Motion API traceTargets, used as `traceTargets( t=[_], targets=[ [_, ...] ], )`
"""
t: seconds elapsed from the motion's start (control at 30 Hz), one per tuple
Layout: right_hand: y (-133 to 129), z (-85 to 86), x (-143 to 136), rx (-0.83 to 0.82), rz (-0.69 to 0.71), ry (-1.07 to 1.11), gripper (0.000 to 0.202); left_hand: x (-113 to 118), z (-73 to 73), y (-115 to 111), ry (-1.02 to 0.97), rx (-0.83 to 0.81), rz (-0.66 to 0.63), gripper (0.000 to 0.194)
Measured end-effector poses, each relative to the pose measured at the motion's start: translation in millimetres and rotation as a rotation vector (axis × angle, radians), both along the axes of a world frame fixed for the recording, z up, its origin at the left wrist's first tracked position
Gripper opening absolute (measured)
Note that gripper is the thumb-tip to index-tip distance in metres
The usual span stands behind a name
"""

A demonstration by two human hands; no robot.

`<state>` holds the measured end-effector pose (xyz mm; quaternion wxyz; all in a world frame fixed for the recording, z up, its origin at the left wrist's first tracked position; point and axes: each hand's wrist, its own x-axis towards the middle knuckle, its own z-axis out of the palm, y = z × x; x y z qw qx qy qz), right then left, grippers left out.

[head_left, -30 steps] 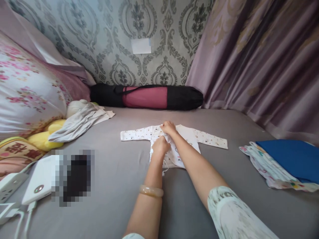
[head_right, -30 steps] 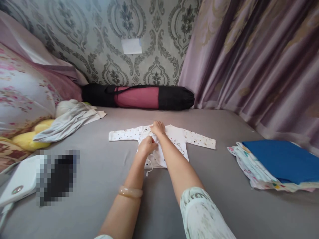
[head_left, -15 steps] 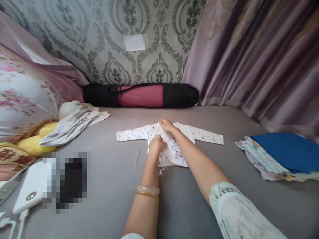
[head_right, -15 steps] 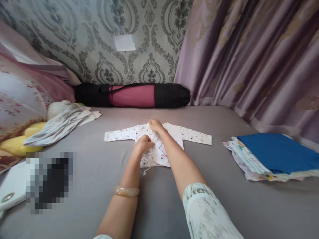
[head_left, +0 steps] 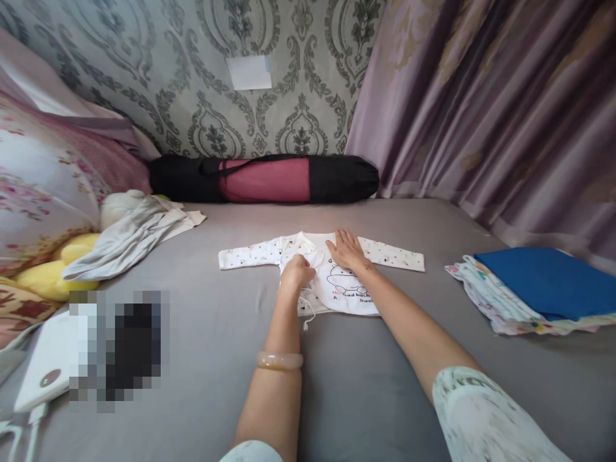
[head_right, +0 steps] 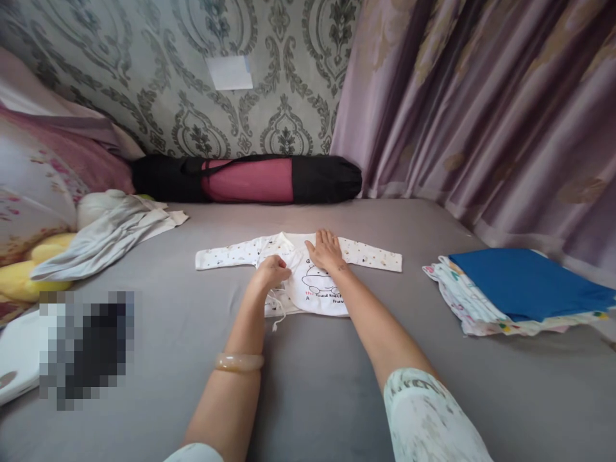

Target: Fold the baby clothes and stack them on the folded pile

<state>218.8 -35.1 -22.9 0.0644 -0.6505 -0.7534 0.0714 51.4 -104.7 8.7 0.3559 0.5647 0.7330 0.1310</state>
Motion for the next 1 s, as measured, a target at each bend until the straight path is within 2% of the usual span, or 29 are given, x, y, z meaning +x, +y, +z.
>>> traceTargets(
  t=[0.23,0.37,0.43,0.53,0.63,0.73,0.87,1.0],
  targets=[
    [-3,-5.3,0,0.131,-0.004,0.07,0.064,-1,-1.8,3,0.046,-0.003,0.005,0.021],
    [-2,0.9,7,0.119,0.005,0.212,0.06,-1,-1.5,3,0.082,0.023,0.002,0.02],
    [-10,7.2,13,0.105,0.026,0.248,0.058,-2,1.5,1,0.088,0.072,0.006,0.021],
    [-38,15.4,20,0.068,0.086,0.196,0.059,-1,10.6,-3,0.111,0.208,-0.019,0.023],
    [-74,16.9,22,-0.012,0.123,0.107,0.066,9,19.7,-7,0.166,0.287,-0.119,0.021],
    [-97,12.1,20,-0.056,0.13,0.057,0.067,24,21.0,-13,0.259,0.269,-0.273,0.019],
    [-105,5.6,18,-0.036,0.128,0.008,0.066,35,11.6,-24,0.405,0.277,-0.417,0.025],
    [-108,6.4,22,-0.039,0.193,0.017,0.063,22,1.4,-44,0.509,0.432,-0.603,0.033]
  ],
)
